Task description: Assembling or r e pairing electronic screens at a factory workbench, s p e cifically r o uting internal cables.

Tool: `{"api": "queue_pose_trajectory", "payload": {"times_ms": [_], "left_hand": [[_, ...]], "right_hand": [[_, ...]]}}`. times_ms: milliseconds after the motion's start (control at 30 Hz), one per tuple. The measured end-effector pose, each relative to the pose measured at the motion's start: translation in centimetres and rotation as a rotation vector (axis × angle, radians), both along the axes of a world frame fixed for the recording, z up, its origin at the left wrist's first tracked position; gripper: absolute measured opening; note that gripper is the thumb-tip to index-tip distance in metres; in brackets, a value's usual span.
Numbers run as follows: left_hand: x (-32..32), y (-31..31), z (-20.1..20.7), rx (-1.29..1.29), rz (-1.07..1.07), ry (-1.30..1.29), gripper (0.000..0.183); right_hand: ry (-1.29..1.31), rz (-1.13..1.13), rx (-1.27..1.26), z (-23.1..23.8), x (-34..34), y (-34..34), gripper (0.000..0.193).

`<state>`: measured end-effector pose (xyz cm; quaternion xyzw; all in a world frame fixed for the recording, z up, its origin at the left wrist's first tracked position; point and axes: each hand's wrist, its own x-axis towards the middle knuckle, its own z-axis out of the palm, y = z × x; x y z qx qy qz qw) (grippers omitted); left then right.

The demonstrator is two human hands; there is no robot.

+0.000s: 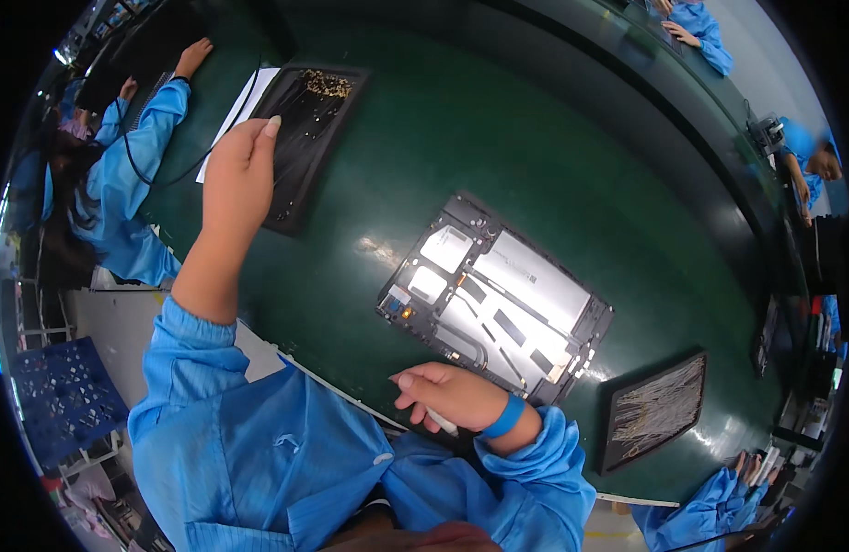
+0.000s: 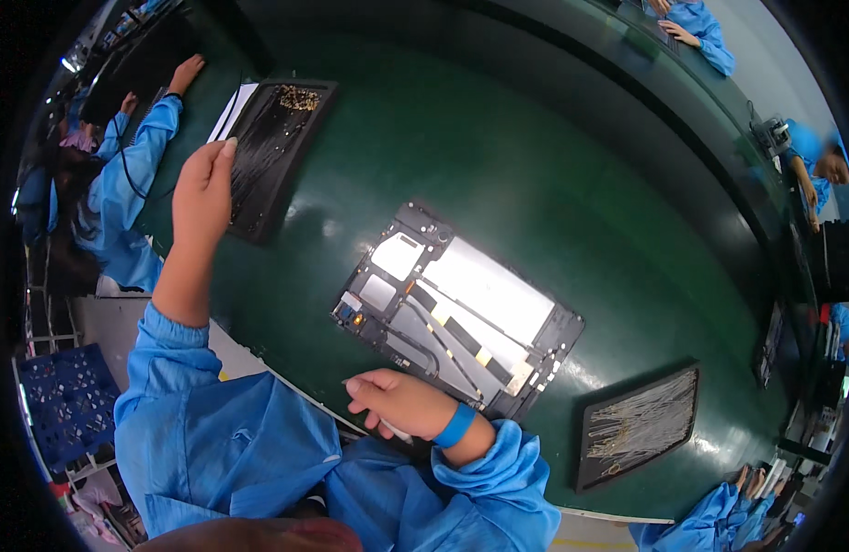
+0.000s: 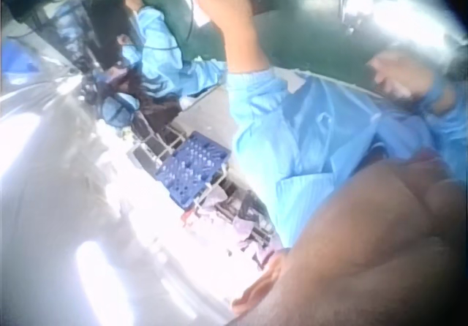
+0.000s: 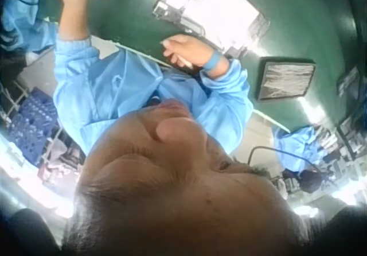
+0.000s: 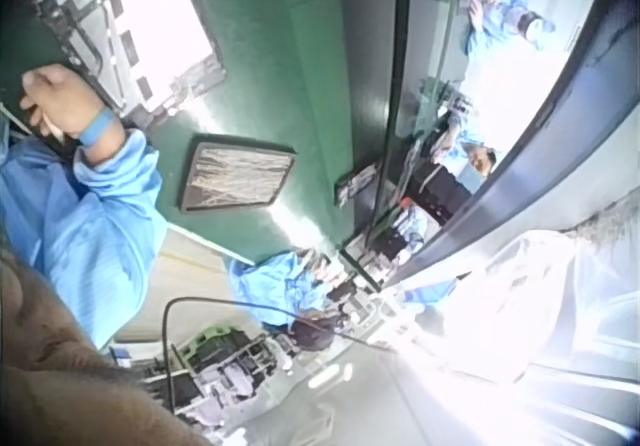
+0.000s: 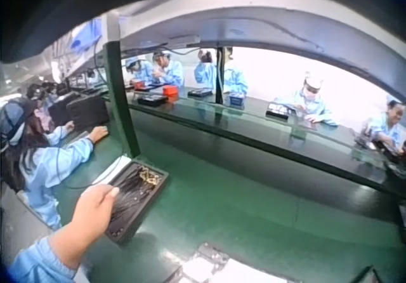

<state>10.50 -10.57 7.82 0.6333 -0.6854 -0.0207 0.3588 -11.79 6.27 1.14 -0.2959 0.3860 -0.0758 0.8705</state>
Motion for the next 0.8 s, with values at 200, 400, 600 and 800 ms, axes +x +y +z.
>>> {"api": "queue_pose_trajectory", "payload": {"times_ms": [200,400,600,800], "left_hand": [[-3.4,6.2,0.3,-0.200,-0.683,-0.262,0.014],[-3.6,8.9,-1.1,-0.145,-0.762,-0.171,0.018],[-3.9,10.2,-0.8,-0.137,-0.816,-0.158,0.025],[-4.4,11.0,-1.5,-0.107,-0.832,-0.156,0.023]], "right_hand": [[0.123,-0.114,-0.114,0.9,-1.0,0.1,0.044],[0.181,-0.577,-0.168,4.1,-1.6,0.9,0.040],[0.280,-0.820,-0.342,5.6,-2.7,-0.1,0.047],[0.269,-0.788,-0.260,4.8,-2.9,0.4,0.030]]}}
